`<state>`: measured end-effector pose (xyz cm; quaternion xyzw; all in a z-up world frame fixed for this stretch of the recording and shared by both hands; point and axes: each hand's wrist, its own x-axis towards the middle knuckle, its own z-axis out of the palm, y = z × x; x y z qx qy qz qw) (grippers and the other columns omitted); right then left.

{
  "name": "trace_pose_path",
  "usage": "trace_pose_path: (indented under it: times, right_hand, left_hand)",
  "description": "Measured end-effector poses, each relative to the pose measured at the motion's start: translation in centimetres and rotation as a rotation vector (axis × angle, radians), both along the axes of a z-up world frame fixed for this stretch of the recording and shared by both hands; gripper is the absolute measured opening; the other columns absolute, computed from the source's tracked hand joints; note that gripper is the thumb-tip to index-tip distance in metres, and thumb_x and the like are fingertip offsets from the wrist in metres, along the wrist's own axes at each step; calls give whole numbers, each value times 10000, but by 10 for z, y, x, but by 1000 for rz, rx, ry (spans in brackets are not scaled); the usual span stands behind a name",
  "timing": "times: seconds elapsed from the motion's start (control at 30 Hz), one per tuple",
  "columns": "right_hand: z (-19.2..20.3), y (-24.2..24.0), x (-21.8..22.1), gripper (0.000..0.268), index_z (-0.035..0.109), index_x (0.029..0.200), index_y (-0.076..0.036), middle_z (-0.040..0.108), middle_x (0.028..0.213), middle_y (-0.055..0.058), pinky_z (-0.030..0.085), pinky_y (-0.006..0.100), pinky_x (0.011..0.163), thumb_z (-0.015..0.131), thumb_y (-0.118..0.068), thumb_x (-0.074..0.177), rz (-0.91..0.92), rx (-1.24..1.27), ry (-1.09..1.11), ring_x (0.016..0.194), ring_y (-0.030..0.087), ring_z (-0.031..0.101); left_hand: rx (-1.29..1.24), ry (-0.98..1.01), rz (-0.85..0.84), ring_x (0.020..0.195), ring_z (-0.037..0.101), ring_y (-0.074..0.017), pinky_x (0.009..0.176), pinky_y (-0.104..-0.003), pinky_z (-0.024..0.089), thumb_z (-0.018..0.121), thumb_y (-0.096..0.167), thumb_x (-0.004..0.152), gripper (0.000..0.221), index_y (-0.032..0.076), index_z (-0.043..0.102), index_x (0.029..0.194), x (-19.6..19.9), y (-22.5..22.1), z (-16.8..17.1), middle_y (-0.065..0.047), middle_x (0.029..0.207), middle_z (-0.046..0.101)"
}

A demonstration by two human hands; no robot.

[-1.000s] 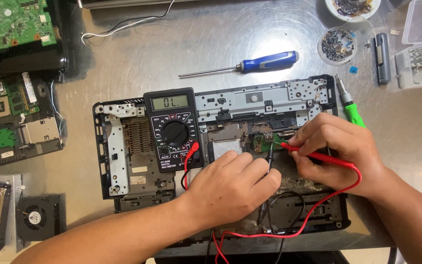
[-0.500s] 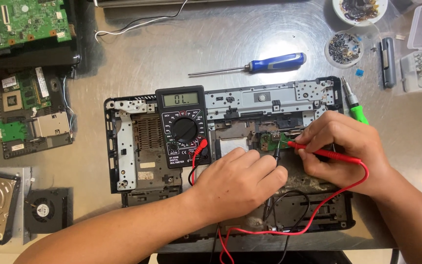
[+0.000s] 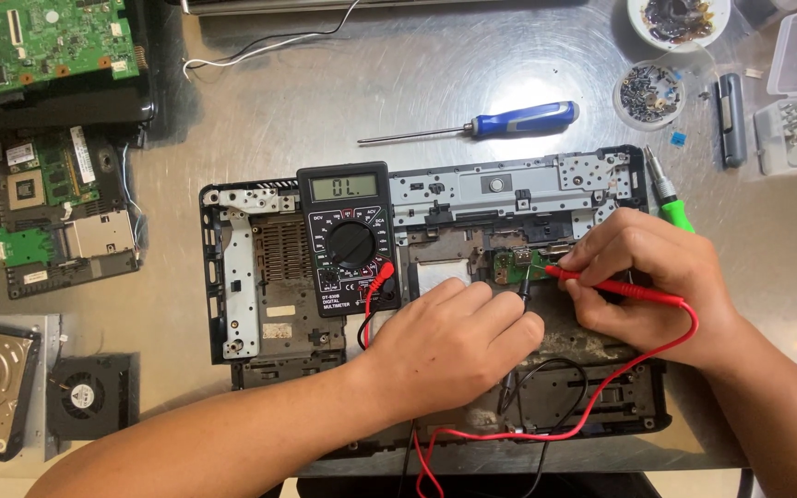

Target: Repairing a laptop by soldering components and testing the circuit board with a multimeter

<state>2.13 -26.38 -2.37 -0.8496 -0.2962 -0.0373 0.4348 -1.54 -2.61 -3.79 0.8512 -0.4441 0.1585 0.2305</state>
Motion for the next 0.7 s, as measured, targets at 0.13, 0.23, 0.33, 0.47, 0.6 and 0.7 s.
trace_pose_path:
  times: [0.13,0.23,0.33,0.47,0.6,0.7]
  right_hand:
    - [0,0,1,266,536,700,-107,702,809,65,563,272,722,760,-19,815,11,10,-12,769,170,731]
    - [0,0,1,268,530,694,-104,690,792,63,563,282,724,751,-18,820,22,19,-11,764,179,718]
    - [1,0,0,263,537,707,-107,701,819,63,563,276,731,760,-18,814,13,4,6,783,175,721]
    - [3,1,-1,253,542,715,-107,711,843,76,553,272,737,756,-18,816,-2,-3,20,783,170,732]
    - [2,0,0,255,541,716,-104,712,852,83,549,277,739,766,-28,810,12,-6,15,784,172,726]
    - [0,-1,0,258,541,717,-93,705,841,92,576,286,743,776,-24,800,14,6,6,789,192,728]
  left_hand:
    - [14,2,-5,679,478,-227,642,-366,411,555,63,1048,105,112,573,958,0,0,0,-31,819,480]
    - [13,-9,1,675,479,-225,643,-364,408,554,76,1049,116,122,575,945,0,0,-1,-27,813,477]
    - [13,7,-9,677,482,-229,635,-367,409,561,69,1048,109,116,574,951,0,0,-2,-30,819,483]
    - [15,3,-8,673,470,-224,636,-365,400,551,64,1050,117,115,569,947,0,0,-1,-27,808,466]
    - [16,6,-4,673,474,-226,634,-366,407,560,67,1049,128,119,558,931,0,0,-1,-28,809,471]
    - [3,-3,7,668,471,-224,629,-362,407,568,55,1039,118,119,562,941,-1,-1,-4,-28,818,476]
